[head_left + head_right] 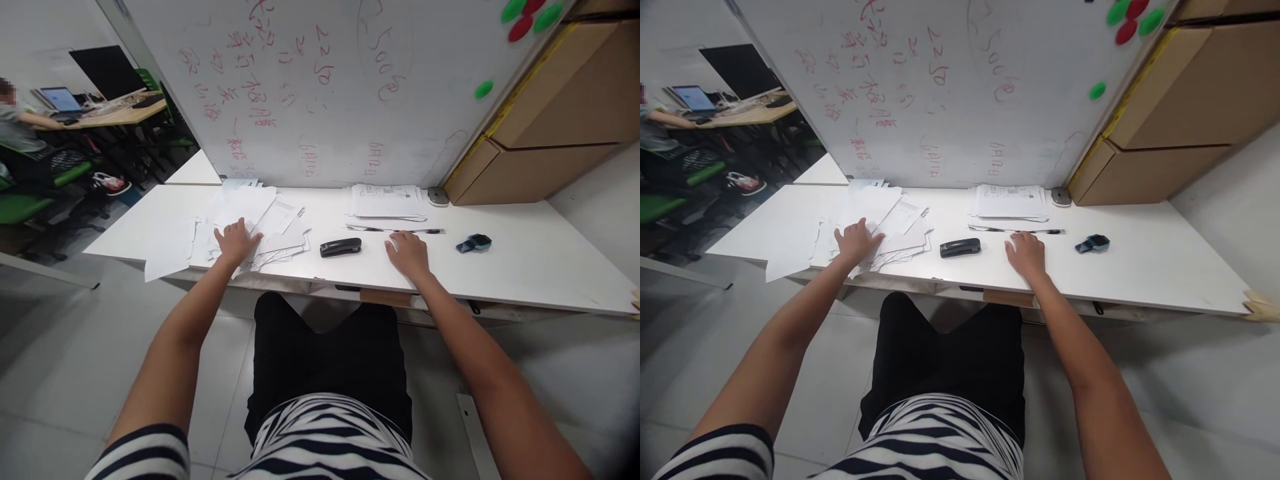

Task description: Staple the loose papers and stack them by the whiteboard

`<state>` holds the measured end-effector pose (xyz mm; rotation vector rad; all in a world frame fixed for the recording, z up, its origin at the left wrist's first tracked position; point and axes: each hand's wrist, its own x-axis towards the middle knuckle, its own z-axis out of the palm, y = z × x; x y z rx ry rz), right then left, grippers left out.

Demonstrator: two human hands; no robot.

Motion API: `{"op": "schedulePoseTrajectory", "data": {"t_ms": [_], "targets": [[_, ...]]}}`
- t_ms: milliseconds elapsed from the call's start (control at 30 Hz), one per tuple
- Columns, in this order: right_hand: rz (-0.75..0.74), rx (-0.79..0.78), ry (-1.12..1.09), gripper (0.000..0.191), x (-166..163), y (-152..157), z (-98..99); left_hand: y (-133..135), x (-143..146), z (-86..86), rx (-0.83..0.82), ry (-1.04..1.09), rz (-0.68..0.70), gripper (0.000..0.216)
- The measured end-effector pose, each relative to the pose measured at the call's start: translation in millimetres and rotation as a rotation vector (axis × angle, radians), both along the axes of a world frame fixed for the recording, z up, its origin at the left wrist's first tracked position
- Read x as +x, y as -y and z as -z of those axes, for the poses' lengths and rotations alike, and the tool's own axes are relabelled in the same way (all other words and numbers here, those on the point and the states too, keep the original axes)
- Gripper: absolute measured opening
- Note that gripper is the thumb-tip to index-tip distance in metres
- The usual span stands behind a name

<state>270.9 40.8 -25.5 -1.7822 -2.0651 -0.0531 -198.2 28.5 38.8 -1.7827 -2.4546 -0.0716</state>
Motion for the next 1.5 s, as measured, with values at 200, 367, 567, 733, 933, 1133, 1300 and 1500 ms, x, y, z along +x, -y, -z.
{"op": "schedulePoseTrajectory", "data": {"t_ms": [200,367,567,733,933,1133,1300,1500], "targets": [[0.003,0.002,-0.007,0.039,0,0,0.2,8,-1,-4.4,0.013,-0.146,0.114,0.063],[0.002,-0.004,-0.008,0.038,0,2,-1.3,22,3,-6.5,-0.046,-0.174,0.181,0.056],[0.002,0.009,-0.012,0.039,0,1,-0.4,45,7,-15.0,-0.171,-0.186,0.188,0.070],[0.005,0.009,-0.016,0.038,2,-1,3.3,57,8,-21.5,-0.286,-0.131,0.285,0.082],[-0.002,0.014,-0.027,0.039,2,-1,4.4,65,8,-27.0,-0.329,-0.127,0.289,0.066],[-0.004,0.008,-0.017,0.040,2,1,3.3,67,6,-22.4,-0.255,-0.105,0.281,0.064],[0.003,-0.005,0.009,0.040,2,1,1.8,62,3,-16.2,-0.195,-0.154,0.255,0.071],[0.008,-0.009,-0.004,0.040,1,2,-0.9,62,-1,-15.9,-0.172,-0.089,0.321,0.058]]}}
